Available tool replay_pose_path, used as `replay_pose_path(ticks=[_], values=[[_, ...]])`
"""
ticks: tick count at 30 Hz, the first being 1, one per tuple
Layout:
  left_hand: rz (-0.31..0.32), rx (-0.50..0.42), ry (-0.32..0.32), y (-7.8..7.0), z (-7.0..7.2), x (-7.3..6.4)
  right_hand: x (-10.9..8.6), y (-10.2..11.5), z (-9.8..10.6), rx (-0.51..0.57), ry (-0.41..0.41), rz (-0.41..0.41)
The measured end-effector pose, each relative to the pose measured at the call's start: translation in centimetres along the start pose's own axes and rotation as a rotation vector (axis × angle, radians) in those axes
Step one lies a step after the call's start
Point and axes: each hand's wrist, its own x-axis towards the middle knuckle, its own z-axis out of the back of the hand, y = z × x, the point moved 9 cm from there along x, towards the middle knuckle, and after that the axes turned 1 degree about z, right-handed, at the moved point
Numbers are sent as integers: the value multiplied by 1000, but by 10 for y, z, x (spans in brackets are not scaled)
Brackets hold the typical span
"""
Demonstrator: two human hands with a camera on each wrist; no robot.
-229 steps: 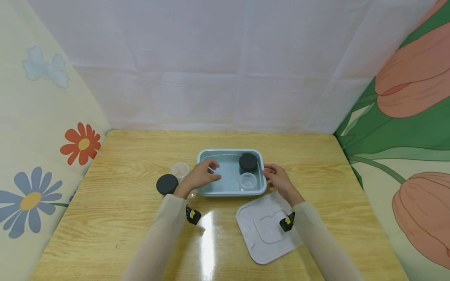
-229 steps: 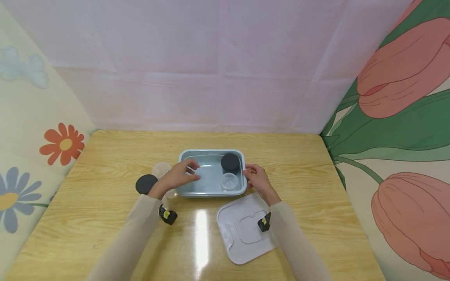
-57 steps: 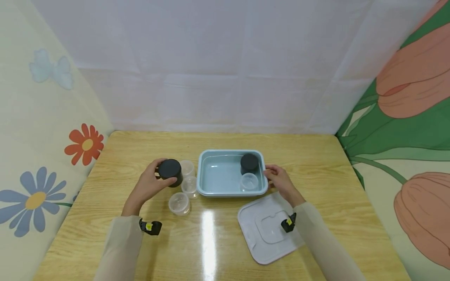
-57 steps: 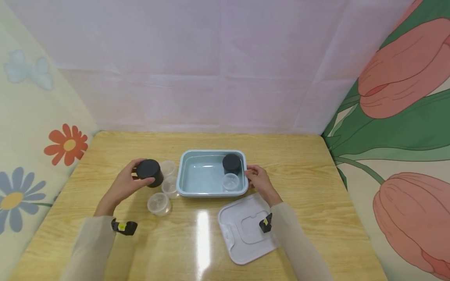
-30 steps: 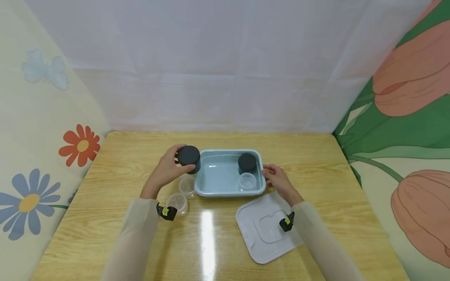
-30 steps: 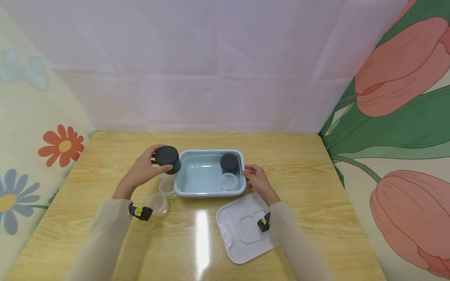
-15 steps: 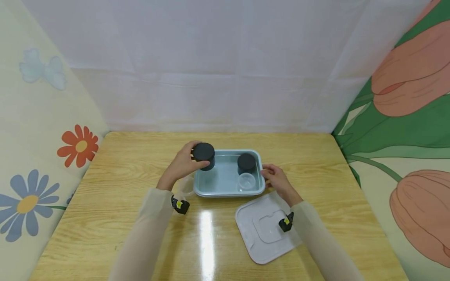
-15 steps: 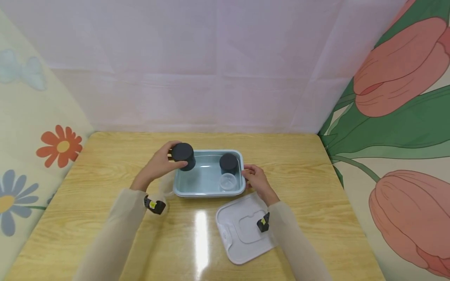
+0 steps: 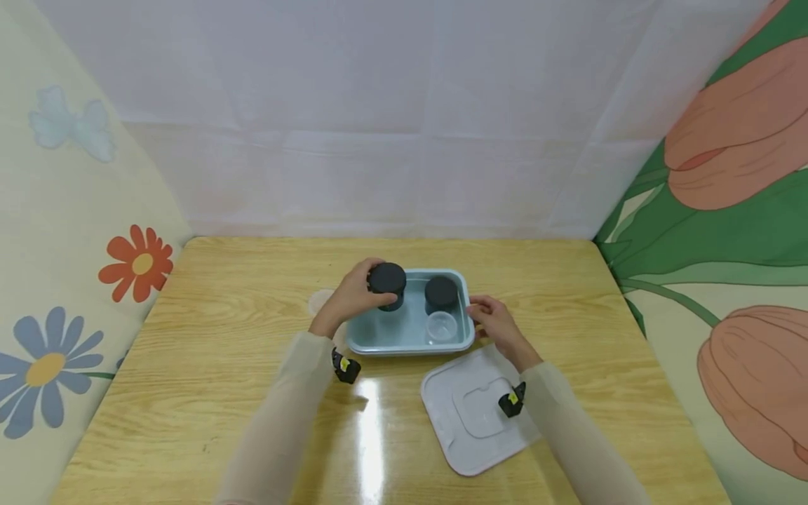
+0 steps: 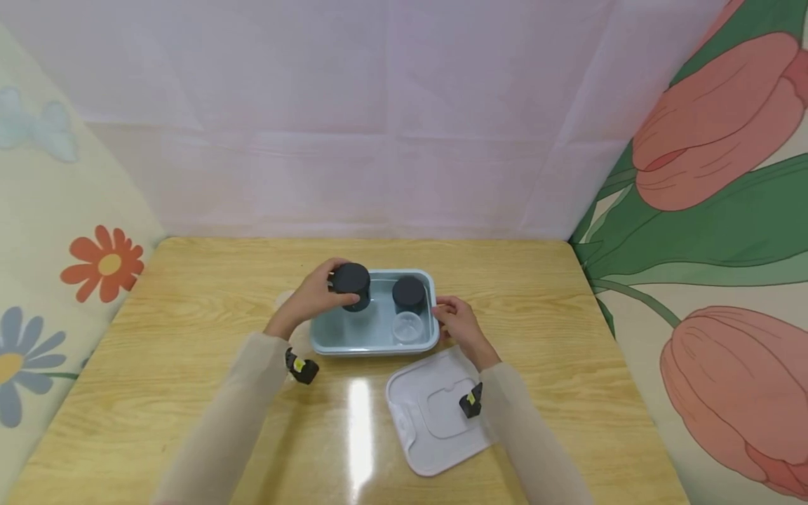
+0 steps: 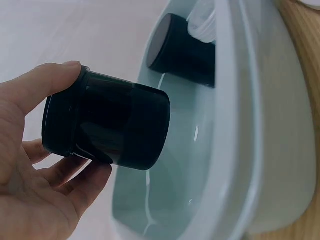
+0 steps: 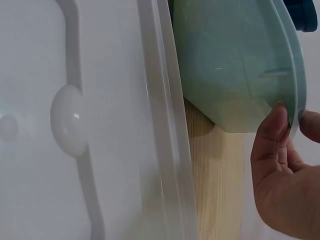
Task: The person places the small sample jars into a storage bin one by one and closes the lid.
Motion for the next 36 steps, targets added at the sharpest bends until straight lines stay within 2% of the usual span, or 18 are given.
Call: replay_pose_path(ticks=[7,15,27,32,36], values=[[-15,10,18,1,-20,11,-1,0,0,3,-10,4],[-42,111,-12,3,-33,21,0,0,0,4,-15,0],[-20,153,-56,7,-46,30,-2,-1,-1,17,-4,2],[-33,132,-75,8,-50,31,-2,0,-1,13,-3,4],[-20,136,-75,10,-51,31,-1,0,-1,13,-4,7]])
